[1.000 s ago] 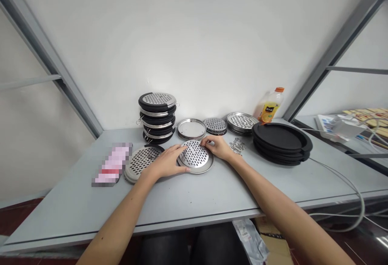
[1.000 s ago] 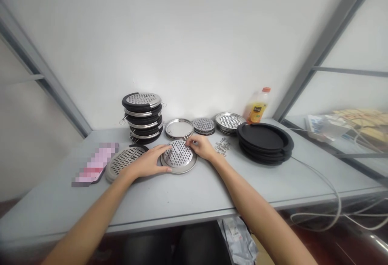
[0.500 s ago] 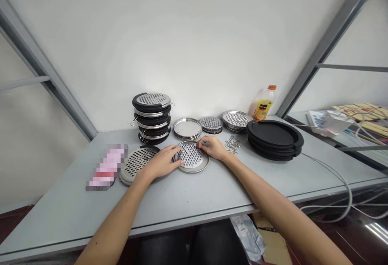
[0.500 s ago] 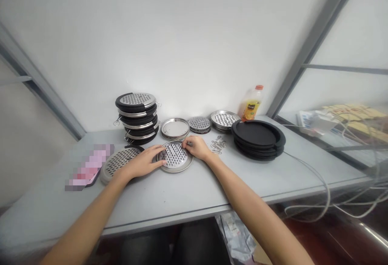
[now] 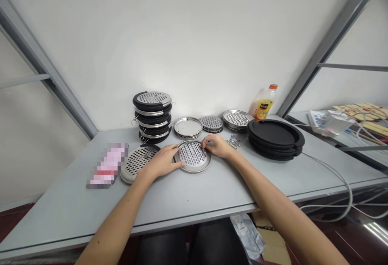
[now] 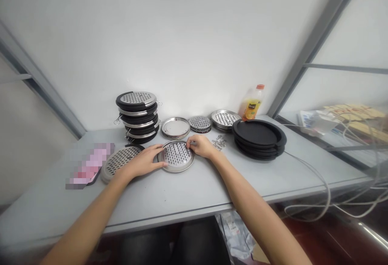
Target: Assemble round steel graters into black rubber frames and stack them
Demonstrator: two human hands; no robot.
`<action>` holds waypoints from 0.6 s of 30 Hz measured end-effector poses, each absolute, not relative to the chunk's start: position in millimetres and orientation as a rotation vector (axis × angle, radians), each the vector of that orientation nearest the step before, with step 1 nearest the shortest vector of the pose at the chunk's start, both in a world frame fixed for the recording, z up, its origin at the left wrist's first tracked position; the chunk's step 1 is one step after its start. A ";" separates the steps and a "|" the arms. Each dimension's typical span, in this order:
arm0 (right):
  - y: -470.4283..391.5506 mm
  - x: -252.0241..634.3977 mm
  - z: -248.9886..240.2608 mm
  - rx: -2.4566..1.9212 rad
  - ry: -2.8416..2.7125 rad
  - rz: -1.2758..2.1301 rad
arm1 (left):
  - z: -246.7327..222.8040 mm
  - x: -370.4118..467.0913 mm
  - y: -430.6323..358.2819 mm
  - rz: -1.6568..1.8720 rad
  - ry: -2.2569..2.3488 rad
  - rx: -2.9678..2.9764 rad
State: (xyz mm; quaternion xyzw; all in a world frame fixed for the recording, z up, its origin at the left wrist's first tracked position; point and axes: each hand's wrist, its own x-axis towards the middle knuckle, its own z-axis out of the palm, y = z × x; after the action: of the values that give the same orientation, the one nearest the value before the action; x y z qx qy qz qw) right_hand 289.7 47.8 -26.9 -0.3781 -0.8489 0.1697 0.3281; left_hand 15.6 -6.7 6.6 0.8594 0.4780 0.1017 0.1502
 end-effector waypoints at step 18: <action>36.9 292.3 -15.2 -1.045 -2.283 0.470 | 8.8 12.2 -8.4 0.207 1.353 2.460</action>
State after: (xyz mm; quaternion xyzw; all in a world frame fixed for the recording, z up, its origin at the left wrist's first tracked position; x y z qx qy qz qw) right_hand 292.3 36.9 -15.2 -0.3917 -0.8554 0.1760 0.2895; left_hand 12.2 -8.4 8.8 0.8623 0.4743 0.0725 0.1622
